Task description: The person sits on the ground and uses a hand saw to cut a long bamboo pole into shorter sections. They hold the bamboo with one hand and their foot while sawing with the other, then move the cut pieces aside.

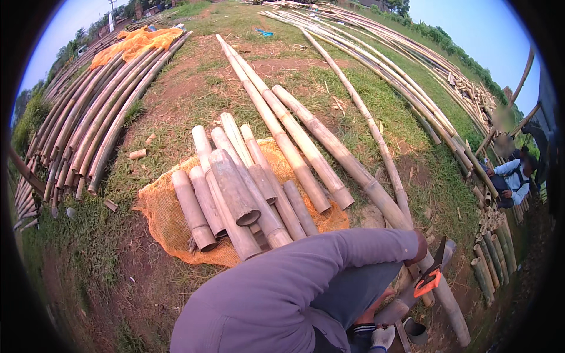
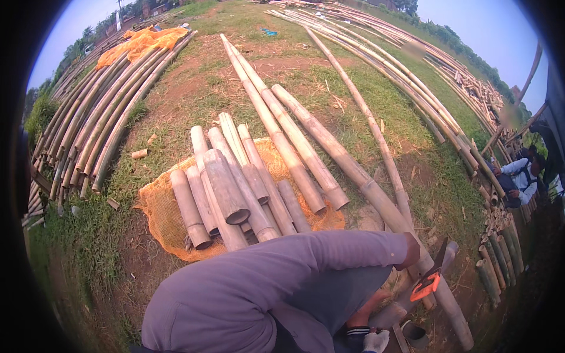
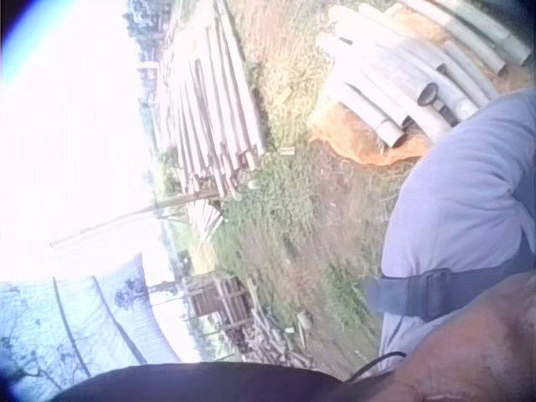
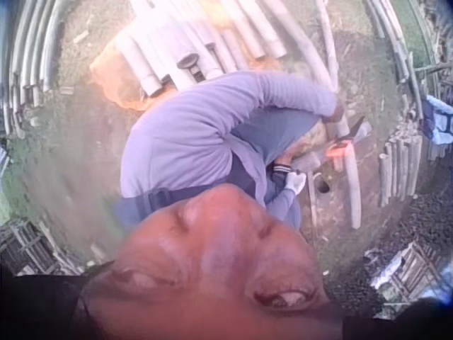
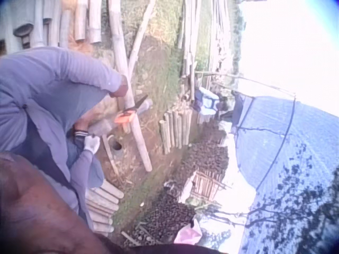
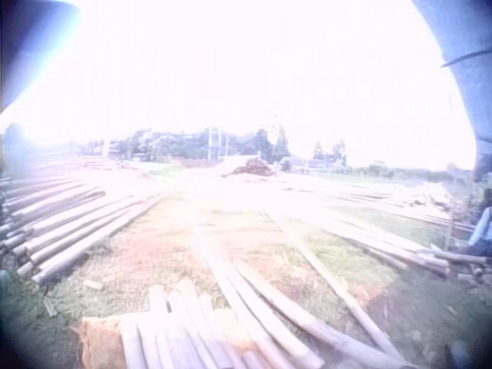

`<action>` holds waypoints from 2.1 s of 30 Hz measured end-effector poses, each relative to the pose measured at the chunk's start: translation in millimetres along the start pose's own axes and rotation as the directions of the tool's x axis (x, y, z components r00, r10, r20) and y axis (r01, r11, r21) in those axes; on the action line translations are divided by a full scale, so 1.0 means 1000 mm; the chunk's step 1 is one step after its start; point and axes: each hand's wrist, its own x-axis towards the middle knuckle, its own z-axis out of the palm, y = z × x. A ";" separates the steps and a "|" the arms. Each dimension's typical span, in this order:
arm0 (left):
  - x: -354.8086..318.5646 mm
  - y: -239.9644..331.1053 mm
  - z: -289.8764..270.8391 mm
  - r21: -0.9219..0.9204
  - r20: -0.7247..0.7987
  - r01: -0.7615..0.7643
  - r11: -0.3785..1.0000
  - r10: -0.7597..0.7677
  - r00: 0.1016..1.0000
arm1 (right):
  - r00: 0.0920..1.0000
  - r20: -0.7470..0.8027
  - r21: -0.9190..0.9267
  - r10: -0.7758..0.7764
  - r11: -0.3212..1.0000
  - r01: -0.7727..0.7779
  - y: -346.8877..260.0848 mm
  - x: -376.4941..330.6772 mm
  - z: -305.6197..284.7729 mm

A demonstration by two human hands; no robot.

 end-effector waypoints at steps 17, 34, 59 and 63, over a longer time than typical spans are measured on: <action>-0.022 -0.006 -0.004 -0.162 -0.181 -0.035 0.986 0.005 0.983 | 0.997 0.000 -0.377 0.080 0.923 -0.074 -0.003 -0.053 -0.070; -0.060 -0.029 -0.021 -0.214 -0.160 0.045 0.976 -0.081 0.984 | 0.907 -0.399 -0.097 0.132 0.978 -0.185 -0.042 -0.031 -0.103; 0.083 -0.188 0.146 0.012 0.106 0.467 0.884 -0.465 0.879 | 0.883 -0.453 0.373 0.121 0.926 0.064 -0.112 0.147 -0.038; 0.096 -0.187 0.146 0.030 0.098 0.488 0.873 -0.488 0.867 | 0.881 -0.433 0.433 0.191 0.901 0.018 -0.102 0.175 -0.020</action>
